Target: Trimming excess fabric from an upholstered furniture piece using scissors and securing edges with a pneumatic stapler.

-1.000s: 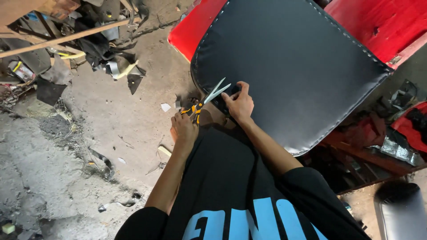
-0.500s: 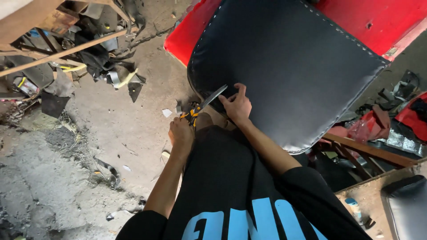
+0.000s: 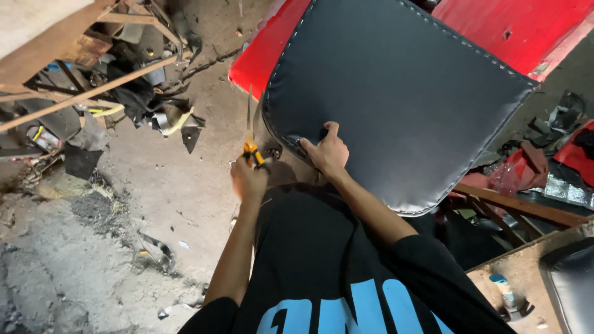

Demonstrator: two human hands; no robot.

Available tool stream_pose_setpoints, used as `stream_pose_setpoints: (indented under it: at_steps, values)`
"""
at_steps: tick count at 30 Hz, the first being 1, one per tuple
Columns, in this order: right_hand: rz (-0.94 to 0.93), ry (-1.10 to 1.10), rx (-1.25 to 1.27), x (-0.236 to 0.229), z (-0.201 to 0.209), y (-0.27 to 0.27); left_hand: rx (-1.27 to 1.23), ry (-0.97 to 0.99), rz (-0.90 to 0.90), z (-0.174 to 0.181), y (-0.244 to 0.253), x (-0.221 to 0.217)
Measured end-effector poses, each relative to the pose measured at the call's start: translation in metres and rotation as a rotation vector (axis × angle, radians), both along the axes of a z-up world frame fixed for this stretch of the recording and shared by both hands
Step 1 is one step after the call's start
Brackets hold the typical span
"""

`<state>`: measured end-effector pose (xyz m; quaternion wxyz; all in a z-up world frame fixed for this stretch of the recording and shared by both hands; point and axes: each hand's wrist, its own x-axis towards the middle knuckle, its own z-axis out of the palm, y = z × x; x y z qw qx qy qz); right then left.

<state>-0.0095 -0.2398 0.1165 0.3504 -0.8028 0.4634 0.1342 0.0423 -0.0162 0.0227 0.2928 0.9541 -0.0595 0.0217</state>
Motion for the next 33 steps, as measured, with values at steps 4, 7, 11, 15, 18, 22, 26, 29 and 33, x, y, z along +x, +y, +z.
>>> stream_pose_setpoints:
  at_steps: [4, 7, 11, 15, 18, 22, 26, 29, 33]
  values:
    - [-0.005, 0.051, 0.014, 0.007, 0.004, -0.001, 0.056, 0.145, -0.067, 0.008, -0.046, 0.025]
    - [-0.037, 0.101, 0.02, 0.013, 0.015, 0.001, 0.07, 0.253, -0.143, -0.007, -0.072, 0.039]
    - [-0.046, 0.107, -0.043, 0.011, 0.0, 0.009, 0.079, 0.408, -0.207, -0.017, -0.08, 0.053]
    - [0.034, 0.049, -0.132, 0.012, -0.019, 0.018, 0.075, 0.564, -0.255, 0.007, -0.087, 0.066]
    - [0.127, -0.042, -0.27, 0.008, -0.047, 0.031, 0.156, 0.522, -0.284, 0.016, -0.083, 0.065]
    - [0.192, -0.229, -0.504, 0.002, -0.095, 0.043, 0.227, 0.566, -0.341, 0.01, -0.08, 0.068]
    - [0.125, -0.221, -0.557, 0.002, -0.105, 0.05, 0.209, 0.662, -0.4, 0.024, -0.074, 0.076]
    - [0.131, -0.165, -0.681, 0.01, -0.143, 0.055, 0.172, 0.665, -0.353, 0.004, -0.076, 0.086]
    - [0.055, -0.251, -0.464, 0.006, -0.193, 0.056, 0.128, 0.653, -0.296, -0.015, -0.078, 0.091]
